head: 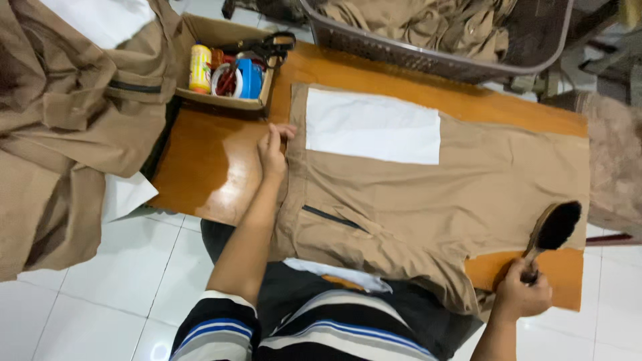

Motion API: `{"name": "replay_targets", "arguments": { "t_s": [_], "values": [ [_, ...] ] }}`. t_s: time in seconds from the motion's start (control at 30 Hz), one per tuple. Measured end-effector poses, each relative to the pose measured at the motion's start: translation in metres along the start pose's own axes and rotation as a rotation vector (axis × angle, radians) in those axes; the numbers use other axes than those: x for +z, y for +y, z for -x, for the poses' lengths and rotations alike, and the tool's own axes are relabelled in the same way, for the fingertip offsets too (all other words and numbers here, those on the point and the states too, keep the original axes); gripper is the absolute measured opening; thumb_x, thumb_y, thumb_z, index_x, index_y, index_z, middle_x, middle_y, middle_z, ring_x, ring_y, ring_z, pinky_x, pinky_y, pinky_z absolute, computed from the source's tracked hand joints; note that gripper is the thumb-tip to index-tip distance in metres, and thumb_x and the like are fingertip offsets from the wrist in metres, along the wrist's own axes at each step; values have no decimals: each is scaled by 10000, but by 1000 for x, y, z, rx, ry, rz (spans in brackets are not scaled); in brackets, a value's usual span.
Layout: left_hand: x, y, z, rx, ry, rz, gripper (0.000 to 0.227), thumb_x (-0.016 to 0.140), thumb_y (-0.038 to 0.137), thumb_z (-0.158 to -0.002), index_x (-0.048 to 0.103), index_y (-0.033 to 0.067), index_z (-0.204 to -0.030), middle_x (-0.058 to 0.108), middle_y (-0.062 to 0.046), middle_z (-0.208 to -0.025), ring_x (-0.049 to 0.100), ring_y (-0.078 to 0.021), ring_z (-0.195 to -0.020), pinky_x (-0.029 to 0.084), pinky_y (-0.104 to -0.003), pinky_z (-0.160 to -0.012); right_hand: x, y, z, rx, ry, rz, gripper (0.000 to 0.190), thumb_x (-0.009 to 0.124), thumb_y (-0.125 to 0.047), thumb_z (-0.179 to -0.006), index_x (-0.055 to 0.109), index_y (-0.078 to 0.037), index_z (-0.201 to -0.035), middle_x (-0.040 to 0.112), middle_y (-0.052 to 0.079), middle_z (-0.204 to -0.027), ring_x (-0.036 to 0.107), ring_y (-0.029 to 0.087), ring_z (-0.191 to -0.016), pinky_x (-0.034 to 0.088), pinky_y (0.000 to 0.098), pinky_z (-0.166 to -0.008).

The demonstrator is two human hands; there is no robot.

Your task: The person brushes the surface of a pair of trousers with a wooden brush and then uses small shears to trim excess thread from the garment.

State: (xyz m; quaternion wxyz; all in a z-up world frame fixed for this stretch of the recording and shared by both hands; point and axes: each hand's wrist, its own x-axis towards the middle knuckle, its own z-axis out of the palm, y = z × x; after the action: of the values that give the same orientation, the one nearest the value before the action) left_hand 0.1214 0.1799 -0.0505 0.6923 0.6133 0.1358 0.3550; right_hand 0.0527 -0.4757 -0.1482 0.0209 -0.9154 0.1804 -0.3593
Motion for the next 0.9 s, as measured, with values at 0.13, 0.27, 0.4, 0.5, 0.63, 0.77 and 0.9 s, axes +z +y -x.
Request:
{"name": "replay_targets", "arguments": {
  "t_s": [0.13, 0.27, 0.4, 0.5, 0.63, 0.77, 0.9],
  "values": [
    [-30, 27, 21, -50, -41, -137, 197, 578, 209, -1029, 684, 83, -922, 695, -60, -967, 641, -170, -946, 492, -281, -853, -3, 11, -2, 0, -68, -113, 393, 843, -313, -1074, 659, -69, -827, 652, 114, -753, 630, 339, -712, 478, 471, -628],
    [-59, 88, 92, -78, -7, -449, 269, 608, 199, -1053, 530, 88, -820, 485, 4, -773, 466, -123, -764, 415, -295, -729, -39, -9, -13, 8, -255, -288, 378, 872, -328, -978, 657, -44, -850, 808, 64, -1120, 586, 242, -794, 469, 372, -723],
    [-77, 108, 166, -95, -10, -756, 396, 623, 239, -1027, 438, 115, -700, 430, -21, -673, 424, -182, -655, 361, -385, -664, -22, 27, -10, -253, -231, -31, 387, 898, -411, -937, 838, -63, -1096, 695, 146, -818, 656, 370, -782, 509, 463, -719],
    [-76, 109, 193, -94, -27, -724, 101, 713, 163, -946, 734, 89, -1011, 689, -46, -914, 625, -161, -750, 515, -281, -735, -21, 29, -9, -205, -261, 53, 252, 802, -332, -948, 689, -112, -902, 699, 88, -855, 625, 361, -833, 504, 474, -722],
    [-59, 115, 179, -119, -31, -847, 362, 674, 315, -952, 695, 66, -1214, 666, -81, -1088, 646, -213, -915, 559, -350, -813, -30, 17, -9, -253, -206, 32, 238, 743, -256, -919, 810, -134, -1113, 714, 59, -889, 601, 338, -843, 499, 437, -708],
    [-42, 103, 131, -150, -192, -1068, 462, 752, 484, -841, 763, 83, -1068, 714, -130, -1028, 654, -333, -984, 486, -444, -877, -27, 4, -7, -223, -172, 51, 331, 717, -213, -886, 839, -144, -1185, 744, 57, -936, 604, 345, -894, 500, 461, -687],
    [-54, 63, 121, -42, -275, -1113, 309, 860, 428, -765, 740, 154, -846, 664, -1, -817, 639, -248, -835, 478, -433, -732, -22, 4, 1, -251, -109, 10, 106, 706, -165, -896, 665, -84, -950, 611, 123, -848, 567, 364, -867, 459, 467, -765]
  ]
}}
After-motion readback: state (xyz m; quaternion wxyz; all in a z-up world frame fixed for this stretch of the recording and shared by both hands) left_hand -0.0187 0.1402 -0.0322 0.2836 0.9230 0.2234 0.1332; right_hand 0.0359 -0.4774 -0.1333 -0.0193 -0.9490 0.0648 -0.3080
